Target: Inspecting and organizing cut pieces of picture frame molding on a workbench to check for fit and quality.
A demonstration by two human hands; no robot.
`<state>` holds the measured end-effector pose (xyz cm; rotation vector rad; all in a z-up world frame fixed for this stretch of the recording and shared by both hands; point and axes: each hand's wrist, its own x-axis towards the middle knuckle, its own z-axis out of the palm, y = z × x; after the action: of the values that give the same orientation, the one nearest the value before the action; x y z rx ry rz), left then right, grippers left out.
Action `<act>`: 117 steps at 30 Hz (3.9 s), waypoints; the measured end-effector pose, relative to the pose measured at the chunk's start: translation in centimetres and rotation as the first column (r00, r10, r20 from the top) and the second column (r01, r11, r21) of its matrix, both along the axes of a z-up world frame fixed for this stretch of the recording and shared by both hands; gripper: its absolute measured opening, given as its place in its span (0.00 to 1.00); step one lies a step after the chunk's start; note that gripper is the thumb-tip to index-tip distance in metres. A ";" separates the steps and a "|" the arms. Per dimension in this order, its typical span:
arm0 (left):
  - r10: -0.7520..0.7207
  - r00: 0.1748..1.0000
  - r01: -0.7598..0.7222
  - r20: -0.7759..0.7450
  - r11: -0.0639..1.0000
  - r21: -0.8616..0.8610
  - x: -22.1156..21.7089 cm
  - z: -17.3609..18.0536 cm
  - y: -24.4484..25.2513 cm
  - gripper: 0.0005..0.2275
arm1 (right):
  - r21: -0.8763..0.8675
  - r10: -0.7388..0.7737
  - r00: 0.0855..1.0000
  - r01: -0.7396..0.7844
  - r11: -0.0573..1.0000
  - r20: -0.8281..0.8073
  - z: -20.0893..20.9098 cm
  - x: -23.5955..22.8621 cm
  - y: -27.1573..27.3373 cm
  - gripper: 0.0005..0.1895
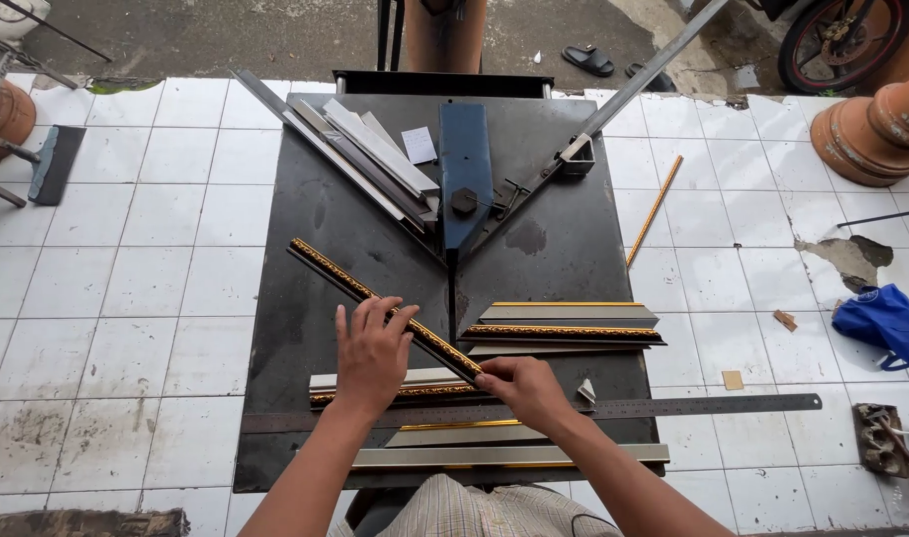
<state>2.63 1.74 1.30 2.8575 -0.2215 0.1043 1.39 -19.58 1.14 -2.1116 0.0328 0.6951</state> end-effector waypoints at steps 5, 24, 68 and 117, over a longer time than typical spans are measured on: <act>0.101 0.988 -0.112 -0.118 0.990 -0.090 0.3 -2.0 1.1 0.14 | -0.120 -0.057 0.995 0.066 0.991 0.083 -2.9 3.5 2.3 0.15; -0.128 0.915 0.164 -0.383 0.985 0.063 4.8 -4.9 1.1 0.25 | -0.765 0.160 0.982 -0.028 0.643 0.099 -4.9 13.4 -2.4 0.24; -0.099 0.859 0.152 -0.502 0.986 0.066 9.9 -6.2 1.6 0.38 | -0.802 0.261 0.959 -0.238 0.547 -0.107 -4.9 14.4 -3.4 0.31; -0.140 0.811 0.293 -0.568 0.938 0.188 10.3 -5.7 1.4 0.36 | -0.807 0.271 0.950 -0.282 0.519 -0.158 -5.0 14.6 -3.4 0.34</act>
<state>12.90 3.12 -4.41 2.9431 -0.4689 -0.8467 15.94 -23.00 -3.83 -3.0836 0.0301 1.0199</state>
